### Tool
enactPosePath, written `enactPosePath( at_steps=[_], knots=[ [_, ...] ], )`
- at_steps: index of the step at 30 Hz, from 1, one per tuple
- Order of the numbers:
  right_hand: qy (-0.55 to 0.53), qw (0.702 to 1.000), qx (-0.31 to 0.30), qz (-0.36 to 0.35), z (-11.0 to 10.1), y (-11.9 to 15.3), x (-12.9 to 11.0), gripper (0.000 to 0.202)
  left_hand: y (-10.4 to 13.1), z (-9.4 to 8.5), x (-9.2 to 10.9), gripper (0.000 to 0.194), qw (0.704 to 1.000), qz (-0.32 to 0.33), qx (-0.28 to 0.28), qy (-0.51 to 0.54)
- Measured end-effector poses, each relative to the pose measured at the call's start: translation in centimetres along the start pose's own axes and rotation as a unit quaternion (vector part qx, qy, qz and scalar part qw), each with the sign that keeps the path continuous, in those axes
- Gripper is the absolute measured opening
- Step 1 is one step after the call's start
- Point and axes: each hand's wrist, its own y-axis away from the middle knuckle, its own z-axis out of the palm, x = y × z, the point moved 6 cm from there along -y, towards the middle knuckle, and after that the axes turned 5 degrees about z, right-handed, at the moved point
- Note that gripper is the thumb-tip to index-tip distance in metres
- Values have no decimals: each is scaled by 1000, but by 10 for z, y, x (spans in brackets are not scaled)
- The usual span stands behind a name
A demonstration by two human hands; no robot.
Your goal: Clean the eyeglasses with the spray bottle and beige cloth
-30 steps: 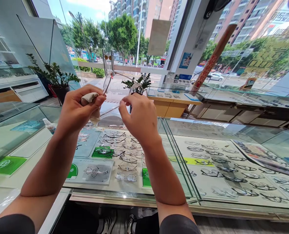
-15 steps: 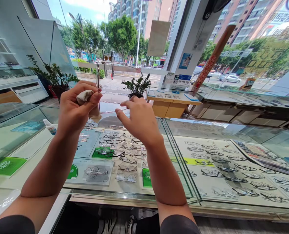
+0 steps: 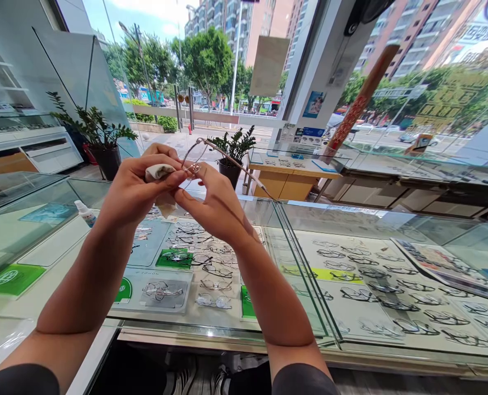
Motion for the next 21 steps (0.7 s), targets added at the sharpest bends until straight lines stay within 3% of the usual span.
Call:
enactPosePath(
  at_steps=[4, 11, 16, 18, 21],
  knots=[
    [6, 1000, -17, 21, 4, 0, 0, 35, 0, 1, -2, 10, 1000, -21, 6, 8],
    [-13, 999, -1, 47, -1, 2, 1, 30, 0, 1, 1, 13, 999, -36, 2, 12],
    [-40, 997, 1, 59, -8, 1, 3, 24, -1, -2, -8, 16, 992, -120, 13, 40],
    [-36, 998, 1, 46, -12, -1, 1, 19, -1, -1, -13, 13, 985, -160, -6, 60],
    [-34, 999, -3, 6, -16, -2, -3, 18, 1, 7, -24, 13, 966, -224, -83, 98]
  ],
)
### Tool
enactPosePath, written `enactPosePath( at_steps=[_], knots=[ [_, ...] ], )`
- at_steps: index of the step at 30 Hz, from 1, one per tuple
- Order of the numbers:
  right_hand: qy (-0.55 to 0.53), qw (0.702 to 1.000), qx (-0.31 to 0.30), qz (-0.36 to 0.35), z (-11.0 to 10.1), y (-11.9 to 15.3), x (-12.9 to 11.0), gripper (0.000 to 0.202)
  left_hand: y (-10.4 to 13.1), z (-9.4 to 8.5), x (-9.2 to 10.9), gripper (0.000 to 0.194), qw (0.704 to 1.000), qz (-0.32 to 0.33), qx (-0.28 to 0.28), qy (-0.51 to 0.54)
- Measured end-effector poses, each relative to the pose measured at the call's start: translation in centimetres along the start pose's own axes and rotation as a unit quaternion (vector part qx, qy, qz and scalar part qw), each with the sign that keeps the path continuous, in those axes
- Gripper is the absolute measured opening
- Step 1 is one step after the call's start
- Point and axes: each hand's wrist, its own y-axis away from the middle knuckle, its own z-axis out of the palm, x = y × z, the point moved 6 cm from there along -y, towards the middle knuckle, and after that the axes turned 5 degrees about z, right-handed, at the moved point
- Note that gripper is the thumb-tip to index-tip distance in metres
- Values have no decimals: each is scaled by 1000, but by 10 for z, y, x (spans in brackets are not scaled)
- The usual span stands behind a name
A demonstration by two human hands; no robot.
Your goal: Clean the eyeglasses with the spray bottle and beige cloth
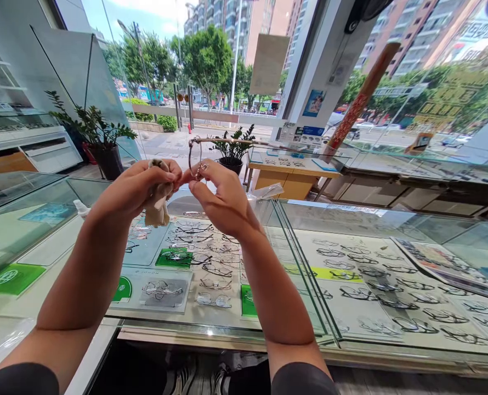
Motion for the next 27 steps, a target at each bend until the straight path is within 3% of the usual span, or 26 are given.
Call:
enactPosePath(
  at_steps=[5, 13, 20, 27],
  knots=[
    [-25, 998, -12, -50, -2, 0, -4, 24, -1, 11, -15, 16, 992, -72, -89, 44],
    [-36, 998, -48, -37, 0, -2, -1, 19, 2, 24, -23, 30, 961, -140, -186, 149],
    [-64, 996, -65, -22, 2, -3, 3, 18, 4, 30, -29, 27, 936, -171, -217, 216],
    [-95, 991, -96, 7, 6, -4, 8, 16, 6, 29, -31, 27, 937, -170, -226, 205]
  ],
)
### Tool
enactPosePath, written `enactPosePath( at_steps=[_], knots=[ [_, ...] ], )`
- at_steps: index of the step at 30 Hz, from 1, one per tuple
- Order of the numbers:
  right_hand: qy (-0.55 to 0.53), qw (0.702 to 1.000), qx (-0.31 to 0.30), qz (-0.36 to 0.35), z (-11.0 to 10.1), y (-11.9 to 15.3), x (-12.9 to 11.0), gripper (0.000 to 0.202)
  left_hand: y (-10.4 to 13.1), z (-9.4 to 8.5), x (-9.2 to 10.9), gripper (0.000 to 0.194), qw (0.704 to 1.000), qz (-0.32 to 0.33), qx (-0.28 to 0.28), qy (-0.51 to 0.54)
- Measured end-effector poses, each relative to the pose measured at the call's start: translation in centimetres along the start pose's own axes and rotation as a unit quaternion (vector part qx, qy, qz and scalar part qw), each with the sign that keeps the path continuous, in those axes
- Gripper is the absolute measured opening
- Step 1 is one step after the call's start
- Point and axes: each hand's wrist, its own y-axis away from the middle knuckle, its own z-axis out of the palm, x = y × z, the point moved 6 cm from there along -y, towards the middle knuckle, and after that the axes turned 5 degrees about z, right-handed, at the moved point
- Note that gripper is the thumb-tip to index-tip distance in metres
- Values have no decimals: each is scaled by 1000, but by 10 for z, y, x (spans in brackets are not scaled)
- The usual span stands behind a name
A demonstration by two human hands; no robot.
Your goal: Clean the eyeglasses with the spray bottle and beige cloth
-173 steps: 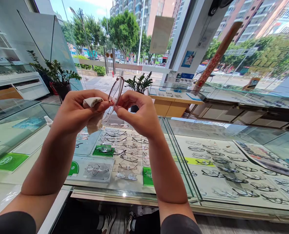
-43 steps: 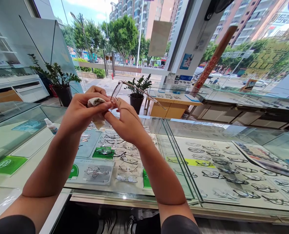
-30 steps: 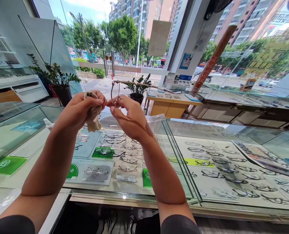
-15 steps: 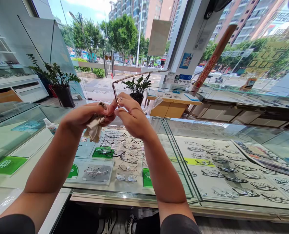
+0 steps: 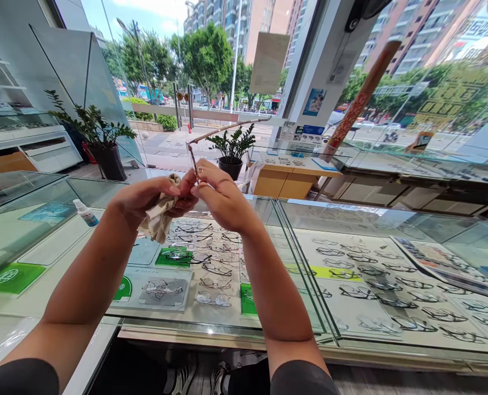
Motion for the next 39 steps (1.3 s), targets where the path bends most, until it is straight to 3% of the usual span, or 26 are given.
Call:
enactPosePath(
  at_steps=[6, 12, 21, 26, 30, 35, 37, 39],
  knots=[
    [-59, 996, -28, 55, 6, -2, 8, 10, 3, 4, 3, 48, 995, 25, -26, -97],
    [-45, 996, -38, 64, 8, -3, 9, 11, 1, 5, 4, 65, 984, 39, -60, -163],
    [-39, 997, -34, 60, 8, -3, 8, 10, 2, 6, 5, 67, 983, 39, -64, -170],
    [-84, 994, -43, 54, 6, -2, 5, 11, 6, 8, 8, 57, 986, 34, -64, -151],
    [-90, 995, -19, 36, -4, 3, -4, 12, 14, 11, 19, 38, 988, 39, -15, -146],
    [-42, 998, 14, 37, -18, 8, -12, 16, 30, 5, 33, 25, 970, 64, 96, -213],
    [-36, 999, 18, 32, -20, 9, -13, 20, 41, -4, 28, 24, 956, 69, 159, -238],
    [-32, 999, 14, 27, -21, 9, -14, 25, 56, -17, 12, 26, 943, 50, 219, -247]
  ],
)
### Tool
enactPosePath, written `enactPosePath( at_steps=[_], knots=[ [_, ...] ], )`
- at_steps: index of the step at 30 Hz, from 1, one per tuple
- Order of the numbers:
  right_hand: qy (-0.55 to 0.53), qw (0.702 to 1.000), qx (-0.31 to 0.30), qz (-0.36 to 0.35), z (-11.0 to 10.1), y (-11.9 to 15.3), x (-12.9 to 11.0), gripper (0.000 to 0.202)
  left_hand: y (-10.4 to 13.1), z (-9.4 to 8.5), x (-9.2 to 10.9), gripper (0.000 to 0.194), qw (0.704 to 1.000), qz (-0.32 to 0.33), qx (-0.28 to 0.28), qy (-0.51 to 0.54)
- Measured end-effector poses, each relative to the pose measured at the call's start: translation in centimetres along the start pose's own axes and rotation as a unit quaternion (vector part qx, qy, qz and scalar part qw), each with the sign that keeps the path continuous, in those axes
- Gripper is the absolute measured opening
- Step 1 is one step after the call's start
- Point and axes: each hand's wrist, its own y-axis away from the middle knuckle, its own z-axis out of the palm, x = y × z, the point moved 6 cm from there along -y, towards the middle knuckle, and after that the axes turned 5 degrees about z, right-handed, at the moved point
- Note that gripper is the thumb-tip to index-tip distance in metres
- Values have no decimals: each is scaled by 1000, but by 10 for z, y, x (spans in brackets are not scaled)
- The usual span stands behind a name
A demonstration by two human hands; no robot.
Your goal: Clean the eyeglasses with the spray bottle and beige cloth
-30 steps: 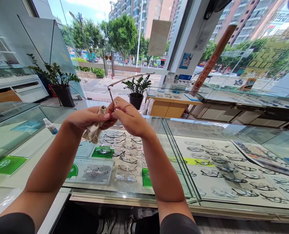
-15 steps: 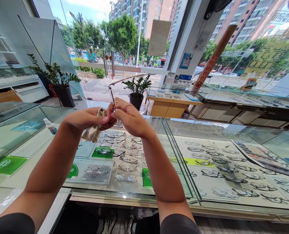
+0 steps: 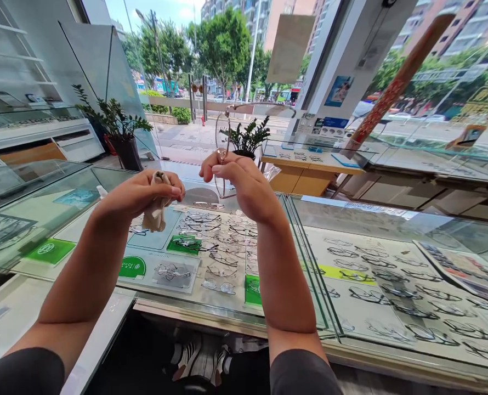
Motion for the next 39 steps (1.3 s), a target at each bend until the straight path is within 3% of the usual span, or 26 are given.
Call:
enactPosePath(
  at_steps=[6, 10, 15, 18, 23, 26, 30, 35, 39],
  knots=[
    [59, 996, -49, 43, 10, 5, -5, 32, 58, -17, -96, 38, 985, -124, 113, -41],
    [52, 992, -102, 50, 21, 11, -5, 33, 86, -19, -141, 37, 974, -147, 166, -53],
    [85, 983, -150, 60, 31, 16, 0, 40, 96, -17, -145, 33, 973, -99, 186, -93],
    [116, 978, -163, 63, 33, 18, -2, 44, 100, -29, -137, 34, 960, -62, 259, -90],
    [184, 966, -168, 74, 29, 23, -3, 47, 108, -87, -139, 30, 900, 18, 420, -117],
    [221, 950, -198, 95, 30, 25, 0, 44, 115, -132, -157, 22, 845, 1, 513, -150],
    [238, 935, -239, 110, 31, 28, 4, 45, 121, -179, -177, 14, 801, -26, 574, -169],
    [234, 937, -241, 99, 31, 27, 4, 41, 125, -210, -198, 14, 757, -64, 618, -200],
    [236, 937, -235, 109, 31, 27, 4, 43, 120, -217, -217, 45, 736, -92, 636, -210]
  ],
)
